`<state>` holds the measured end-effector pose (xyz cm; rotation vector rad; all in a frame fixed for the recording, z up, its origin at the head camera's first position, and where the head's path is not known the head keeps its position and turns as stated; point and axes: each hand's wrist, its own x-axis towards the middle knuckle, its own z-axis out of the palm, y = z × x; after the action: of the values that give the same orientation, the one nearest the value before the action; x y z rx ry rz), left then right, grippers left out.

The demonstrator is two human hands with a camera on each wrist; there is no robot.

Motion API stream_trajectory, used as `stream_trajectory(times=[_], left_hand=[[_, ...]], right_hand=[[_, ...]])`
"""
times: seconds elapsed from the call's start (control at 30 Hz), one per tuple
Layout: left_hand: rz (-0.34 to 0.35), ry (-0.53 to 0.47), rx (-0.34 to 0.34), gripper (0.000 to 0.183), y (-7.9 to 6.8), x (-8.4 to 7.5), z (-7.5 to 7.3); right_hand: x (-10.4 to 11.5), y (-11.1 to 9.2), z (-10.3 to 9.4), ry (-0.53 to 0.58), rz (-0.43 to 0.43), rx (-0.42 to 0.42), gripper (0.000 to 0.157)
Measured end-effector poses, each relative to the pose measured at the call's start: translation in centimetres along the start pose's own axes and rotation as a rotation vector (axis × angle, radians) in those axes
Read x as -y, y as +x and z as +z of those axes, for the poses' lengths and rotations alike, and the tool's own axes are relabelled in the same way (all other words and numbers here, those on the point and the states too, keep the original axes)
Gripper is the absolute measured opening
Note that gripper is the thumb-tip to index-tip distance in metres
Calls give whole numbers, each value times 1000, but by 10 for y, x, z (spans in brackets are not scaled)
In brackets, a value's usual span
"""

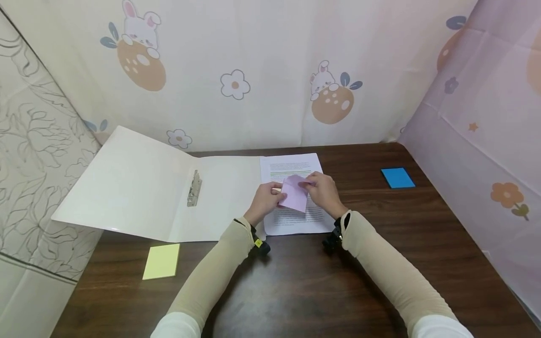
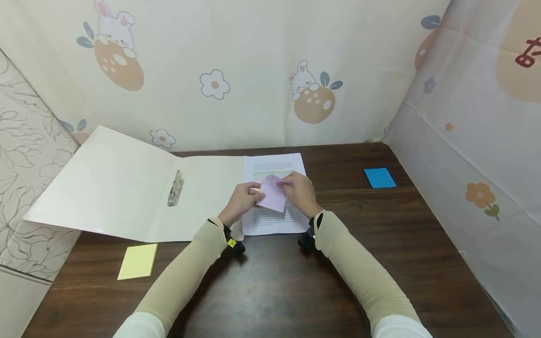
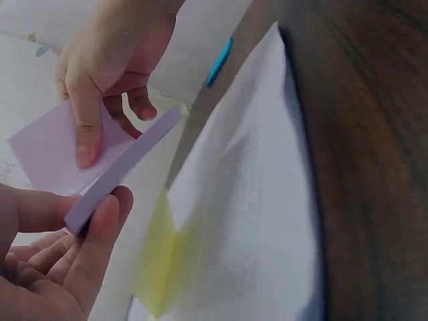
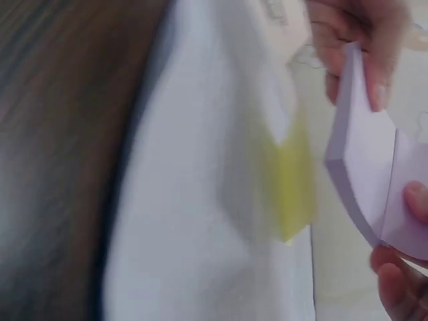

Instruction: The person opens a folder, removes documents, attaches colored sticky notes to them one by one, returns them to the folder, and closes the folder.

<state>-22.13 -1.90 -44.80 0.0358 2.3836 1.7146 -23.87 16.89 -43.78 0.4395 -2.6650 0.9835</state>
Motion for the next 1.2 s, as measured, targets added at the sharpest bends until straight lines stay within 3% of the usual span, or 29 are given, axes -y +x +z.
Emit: stream_trajectory(times=[0.17,0.27,0.4,0.53,0.7,0.97,1.2], left_hand=[[44,1,-13,35,-1,-12,-7],[45,20,-34,35,-1,-13,-14],[-23,34,-101,35,-3,-2,-25],[-29,-9,-130,38,-6,4,-33],[4,-41,-103,36,-8,2,-34],[5,-21,-136,34,-12,1,-38],[32,7,-64,53,-15,-2,-41]], right_hand=[[3,13,-13,104,64,-90,18],[-2,21,-27,180,183,-158,21],[-17,28,-50,301,387,-243,38],[-28,25,-57,328,457,-145,47],[-34,15,-47,319,483,-40,40],[-43,10,-41,286,454,28,31],[-46,7,-38,302,464,34,31]])
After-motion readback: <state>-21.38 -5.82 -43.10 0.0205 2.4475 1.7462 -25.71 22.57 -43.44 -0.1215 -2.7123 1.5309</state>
